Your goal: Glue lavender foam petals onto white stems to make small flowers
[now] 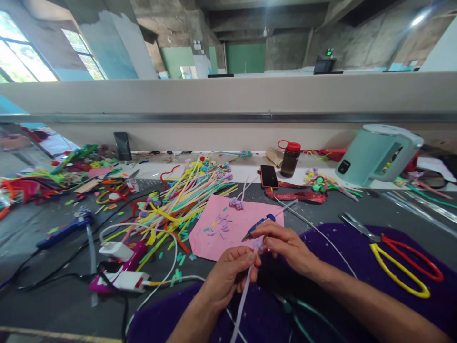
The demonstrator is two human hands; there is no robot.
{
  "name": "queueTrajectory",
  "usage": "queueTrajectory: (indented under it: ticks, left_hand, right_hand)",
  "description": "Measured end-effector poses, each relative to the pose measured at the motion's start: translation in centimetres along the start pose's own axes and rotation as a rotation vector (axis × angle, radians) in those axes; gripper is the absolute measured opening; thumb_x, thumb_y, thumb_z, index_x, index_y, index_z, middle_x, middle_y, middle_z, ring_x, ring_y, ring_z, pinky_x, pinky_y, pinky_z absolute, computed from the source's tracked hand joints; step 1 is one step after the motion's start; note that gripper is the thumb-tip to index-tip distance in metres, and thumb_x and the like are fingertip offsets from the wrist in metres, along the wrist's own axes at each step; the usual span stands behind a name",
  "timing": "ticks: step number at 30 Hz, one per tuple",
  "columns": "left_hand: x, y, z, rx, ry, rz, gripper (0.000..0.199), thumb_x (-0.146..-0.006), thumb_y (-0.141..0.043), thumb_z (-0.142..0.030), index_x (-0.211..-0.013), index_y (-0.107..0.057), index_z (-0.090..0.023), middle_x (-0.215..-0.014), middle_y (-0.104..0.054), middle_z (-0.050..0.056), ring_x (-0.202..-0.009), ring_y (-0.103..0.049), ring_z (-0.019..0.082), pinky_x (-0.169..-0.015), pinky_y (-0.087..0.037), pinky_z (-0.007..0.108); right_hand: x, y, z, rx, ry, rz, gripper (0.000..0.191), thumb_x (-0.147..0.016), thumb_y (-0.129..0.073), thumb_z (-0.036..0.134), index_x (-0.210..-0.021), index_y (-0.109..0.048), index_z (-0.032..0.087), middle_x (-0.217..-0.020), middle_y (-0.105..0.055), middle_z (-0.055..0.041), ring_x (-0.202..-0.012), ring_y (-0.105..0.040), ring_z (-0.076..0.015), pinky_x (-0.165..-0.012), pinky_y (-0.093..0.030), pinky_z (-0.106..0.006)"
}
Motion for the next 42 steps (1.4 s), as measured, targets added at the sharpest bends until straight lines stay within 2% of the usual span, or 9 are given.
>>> queueTrajectory:
  ticks: [7, 12, 15, 18, 22, 27, 34, 37, 42]
  left_hand:
    - [0.0, -0.2, 0.1, -0.014, 0.003, 0.031, 0.023, -0.075, -0.060, -0.034, -0.069, -0.062, -0.011, -0.045, -0.057, -0.001, -0.029, -0.038, 0.002, -0.030, -0.021, 0.013]
    - [0.1, 0.0, -0.1, -0.010, -0.019, 0.000, 0.025, -0.072, -0.062, -0.036, -0.071, -0.062, -0.011, -0.048, -0.058, -0.001, -0.029, -0.039, 0.002, -0.029, -0.022, 0.013]
    - [0.1, 0.0, -0.3, 0.001, -0.057, -0.022, 0.025, -0.070, -0.063, -0.036, -0.072, -0.062, -0.011, -0.055, -0.061, 0.001, -0.032, -0.041, 0.003, -0.029, -0.023, 0.015]
    - [0.2, 0.6, -1.1, 0.034, -0.171, -0.126, 0.022, -0.070, -0.064, -0.034, -0.072, -0.064, -0.011, -0.059, -0.059, 0.000, -0.039, -0.042, 0.003, -0.034, -0.025, 0.014]
    - [0.4, 0.9, -1.6, 0.034, -0.265, -0.202, 0.023, -0.068, -0.066, -0.034, -0.072, -0.066, -0.012, -0.051, -0.048, -0.003, -0.043, -0.037, 0.004, -0.038, -0.022, 0.016]
    - [0.6, 0.0, -1.4, -0.014, -0.257, -0.129, 0.027, -0.068, -0.065, -0.038, -0.069, -0.066, -0.010, -0.053, -0.049, -0.002, -0.043, -0.036, 0.005, -0.038, -0.020, 0.019]
    - [0.8, 0.5, -1.4, 0.047, -0.205, -0.101, 0.022, -0.067, -0.067, -0.033, -0.066, -0.062, -0.011, -0.056, -0.054, -0.001, -0.042, -0.040, 0.004, -0.034, -0.022, 0.016]
    - [1.1, 1.3, -2.3, 0.127, -0.210, -0.100, 0.024, -0.070, -0.064, -0.036, -0.069, -0.059, -0.012, -0.064, -0.062, 0.002, -0.037, -0.042, 0.003, -0.031, -0.022, 0.015]
    - [1.8, 4.0, -4.4, 0.265, -0.321, -0.203, 0.023, -0.071, -0.063, -0.036, -0.076, -0.057, -0.014, -0.058, -0.060, -0.004, -0.032, -0.039, 0.001, -0.029, -0.021, 0.013]
  right_hand:
    - [0.1, -0.3, 0.3, -0.051, 0.004, 0.026, 0.023, -0.078, -0.048, 0.018, -0.093, -0.065, 0.021, -0.097, -0.054, -0.0036, -0.074, -0.053, -0.0121, -0.050, -0.039, -0.019]
    - [0.0, 0.3, -1.0, -0.135, -0.070, -0.053, 0.028, -0.081, -0.049, 0.025, -0.108, -0.057, 0.020, -0.097, -0.058, -0.0041, -0.065, -0.054, -0.0104, -0.047, -0.037, -0.018]
    - [0.0, 0.6, -1.9, -0.096, -0.142, -0.085, 0.019, -0.081, -0.052, 0.030, -0.090, -0.060, 0.016, -0.076, -0.060, -0.0016, -0.054, -0.049, -0.0083, -0.043, -0.033, -0.017]
    - [0.4, -1.0, -3.0, -0.026, -0.261, 0.081, 0.025, -0.081, -0.052, 0.034, -0.068, -0.057, 0.013, -0.058, -0.055, 0.0011, -0.045, -0.045, -0.0066, -0.040, -0.029, -0.017]
    - [1.7, -3.7, -3.9, -0.008, -0.346, 0.313, 0.028, -0.078, -0.056, 0.040, -0.072, -0.060, 0.013, -0.061, -0.056, 0.0003, -0.044, -0.047, -0.0069, -0.039, -0.029, -0.017]
    - [2.7, -4.6, -4.3, -0.040, -0.372, 0.303, 0.031, -0.078, -0.055, 0.042, -0.070, -0.061, 0.013, -0.054, -0.053, 0.0019, -0.041, -0.045, -0.0068, -0.040, -0.031, -0.018]
    - [3.3, -4.6, -3.2, 0.051, -0.400, 0.373, 0.029, -0.080, -0.052, 0.040, -0.071, -0.061, 0.014, -0.060, -0.055, 0.0001, -0.046, -0.046, -0.0081, -0.044, -0.034, -0.019]
    - [1.7, -3.1, -2.2, 0.208, -0.352, 0.363, 0.026, -0.081, -0.051, 0.037, -0.078, -0.063, 0.015, -0.065, -0.057, -0.0010, -0.048, -0.048, -0.0091, -0.046, -0.036, -0.020]
    - [-5.2, -2.6, -1.1, 0.716, -0.106, 0.320, 0.025, -0.084, -0.044, 0.027, -0.084, -0.066, 0.015, -0.071, -0.065, -0.0025, -0.061, -0.057, -0.0133, -0.055, -0.042, -0.021]
Point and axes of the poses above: each hand's wrist, its own x-axis away from the middle knuckle, its own y-axis out of the back of the hand, z = x × y, the point moved 9 cm from there along -x, towards the middle knuckle
